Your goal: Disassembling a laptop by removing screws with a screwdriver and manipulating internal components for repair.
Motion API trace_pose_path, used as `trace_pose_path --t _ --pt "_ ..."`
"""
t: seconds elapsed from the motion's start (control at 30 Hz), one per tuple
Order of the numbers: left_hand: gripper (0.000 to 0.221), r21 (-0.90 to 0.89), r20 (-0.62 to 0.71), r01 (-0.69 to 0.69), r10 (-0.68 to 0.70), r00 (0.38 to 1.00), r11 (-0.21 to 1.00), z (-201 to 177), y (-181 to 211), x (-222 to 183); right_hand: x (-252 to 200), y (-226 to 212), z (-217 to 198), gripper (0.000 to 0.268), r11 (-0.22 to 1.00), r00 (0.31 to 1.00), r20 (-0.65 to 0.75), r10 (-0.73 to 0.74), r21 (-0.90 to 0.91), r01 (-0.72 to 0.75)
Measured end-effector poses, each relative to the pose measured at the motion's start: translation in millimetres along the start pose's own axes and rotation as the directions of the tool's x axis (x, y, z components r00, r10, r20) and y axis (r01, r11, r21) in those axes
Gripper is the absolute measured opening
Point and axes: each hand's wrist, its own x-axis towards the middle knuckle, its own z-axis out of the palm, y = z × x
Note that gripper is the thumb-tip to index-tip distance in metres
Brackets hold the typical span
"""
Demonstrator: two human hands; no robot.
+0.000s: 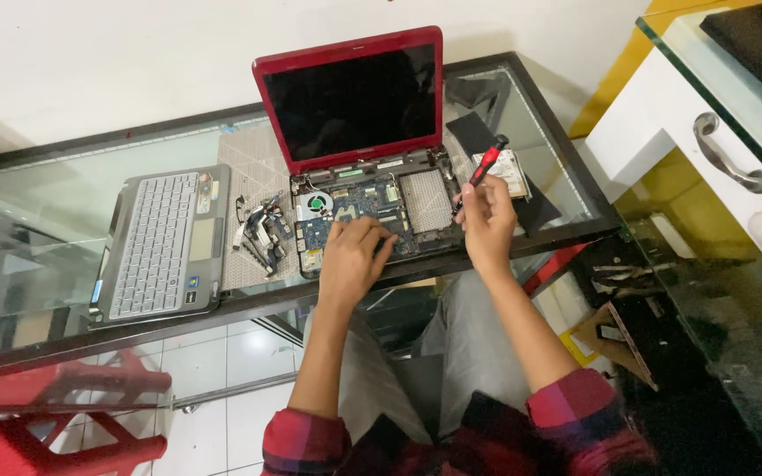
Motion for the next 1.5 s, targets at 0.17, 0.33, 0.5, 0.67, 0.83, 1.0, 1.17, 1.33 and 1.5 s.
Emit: trace_pose_path --t 0.17,0.33,0.5,0.67,0.83,1.0,1.17,1.33,1.5 --pt "0.011 -0.016 -0.022 0.010 -0.010 1.000 1.000 -2.9 2.3 1.8 1.9 11.3 -0.5 0.017 0.999 1.000 0.022 -0.019 -0.048 0.020" --pt "0.012 -0.031 -0.036 0.046 -0.047 0.998 0.998 -2.3 1.9 0.5 -0.5 14.1 -1.4 0.019 0.994 0.998 0.042 -0.037 -0.098 0.041" --pt "0.012 -0.051 -0.001 0.079 -0.079 0.997 0.996 -4.9 2.1 2.2 -1.3 1.5 -2.3 0.022 0.995 0.996 0.088 -0.027 -0.094 0.036" --pt "0.011 -0.063 0.017 0.087 -0.086 0.996 0.994 -6.5 1.8 2.7 0.3 5.2 -4.5 0.024 0.995 0.991 0.130 -0.026 -0.093 0.038" --pt "0.012 -0.067 0.022 0.110 -0.108 0.994 0.992 -7.0 2.3 2.8 0.4 0.2 -5.6 0.026 0.994 0.988 0.156 -0.010 -0.103 0.026" --pt "0.012 -0.077 -0.001 0.098 -0.098 0.995 0.992 -5.6 1.7 2.5 0.8 2.8 -6.6 0.028 0.996 0.987 0.161 -0.028 -0.075 0.040" --pt "0.011 -0.082 -0.002 0.110 -0.110 0.994 0.991 -2.7 -0.4 0.4 0.9 4.4 -6.6 0.028 0.998 0.986 0.167 -0.028 -0.055 0.037" --pt "0.012 -0.081 0.021 0.124 -0.123 0.992 0.989 -3.1 0.5 1.1 0.6 1.6 -6.2 0.027 0.993 0.981 0.183 -0.060 -0.085 0.077" --pt "0.012 -0.077 0.014 0.134 -0.134 0.991 0.988 -5.2 3.2 3.8 0.3 9.1 -6.5 0.027 0.985 0.979 0.184 -0.082 -0.137 0.109"
